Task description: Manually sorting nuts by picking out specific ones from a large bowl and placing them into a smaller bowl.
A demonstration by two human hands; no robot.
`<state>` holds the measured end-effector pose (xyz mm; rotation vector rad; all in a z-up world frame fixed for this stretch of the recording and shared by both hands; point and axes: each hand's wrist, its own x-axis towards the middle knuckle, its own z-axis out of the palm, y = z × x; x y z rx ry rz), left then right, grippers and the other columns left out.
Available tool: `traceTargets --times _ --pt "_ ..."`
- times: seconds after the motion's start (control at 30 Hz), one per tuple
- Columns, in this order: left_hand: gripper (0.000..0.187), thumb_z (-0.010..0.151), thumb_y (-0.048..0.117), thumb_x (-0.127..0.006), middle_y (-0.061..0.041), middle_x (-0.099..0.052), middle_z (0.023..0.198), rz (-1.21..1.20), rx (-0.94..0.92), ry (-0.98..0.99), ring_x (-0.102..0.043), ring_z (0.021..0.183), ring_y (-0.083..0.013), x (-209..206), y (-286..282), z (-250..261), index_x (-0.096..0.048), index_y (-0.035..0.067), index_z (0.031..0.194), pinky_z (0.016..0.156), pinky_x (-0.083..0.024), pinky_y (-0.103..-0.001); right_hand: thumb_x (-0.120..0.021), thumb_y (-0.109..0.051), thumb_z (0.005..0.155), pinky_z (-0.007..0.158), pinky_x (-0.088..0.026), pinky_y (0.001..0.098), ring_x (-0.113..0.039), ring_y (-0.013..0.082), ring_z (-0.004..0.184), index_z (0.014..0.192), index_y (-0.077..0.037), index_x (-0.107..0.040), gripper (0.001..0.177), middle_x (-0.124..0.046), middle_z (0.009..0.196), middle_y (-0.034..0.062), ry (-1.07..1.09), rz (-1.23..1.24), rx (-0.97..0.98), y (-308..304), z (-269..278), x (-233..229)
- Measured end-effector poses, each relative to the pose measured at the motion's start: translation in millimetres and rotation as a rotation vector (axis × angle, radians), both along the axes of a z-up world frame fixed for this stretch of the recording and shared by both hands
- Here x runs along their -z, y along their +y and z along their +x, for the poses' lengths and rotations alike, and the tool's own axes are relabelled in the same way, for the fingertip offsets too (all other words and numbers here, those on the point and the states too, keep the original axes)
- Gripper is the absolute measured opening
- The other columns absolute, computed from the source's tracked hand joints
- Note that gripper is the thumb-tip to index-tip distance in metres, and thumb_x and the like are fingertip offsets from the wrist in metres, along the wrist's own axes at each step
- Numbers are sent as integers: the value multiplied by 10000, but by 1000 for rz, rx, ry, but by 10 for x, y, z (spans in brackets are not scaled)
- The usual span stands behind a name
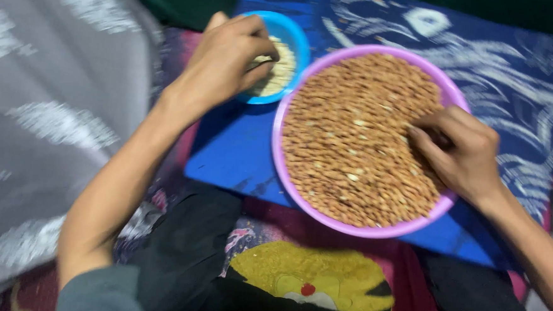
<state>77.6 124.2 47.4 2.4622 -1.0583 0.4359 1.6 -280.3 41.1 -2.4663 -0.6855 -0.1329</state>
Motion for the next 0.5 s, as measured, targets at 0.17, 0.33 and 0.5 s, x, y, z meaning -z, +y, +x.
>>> traceTargets --times 0.17,0.33,0.5 --pt "194 940 74 -725 -144 -701 1003 -168 194 204 -642 764 -267 -427 -663 -320 -734 -27 1106 717 -472 -370 -778 50 910 601 -437 262 -553 148 659 994 57 -710 108 -672 909 96 57 195 -5 53 -24 -269" --pt "272 968 131 -676 -214 -768 1118 -317 290 414 -732 715 -231 -586 -1136 -474 -708 -72 1146 580 -578 -294 -775 66 894 697 -490 276 -606 171 760 994 58 -724 112 -716 975 122 27 286 -139 247 -26 -574" --pt "132 966 90 -681 -34 -727 778 -506 239 663 -538 582 -67 -638 -1352 -523 -759 11 1038 497 -415 -200 -782 43 881 735 -559 282 -653 191 790 1020 45 -719 153 -725 963 140 -55 319 -292 344 28 -576"
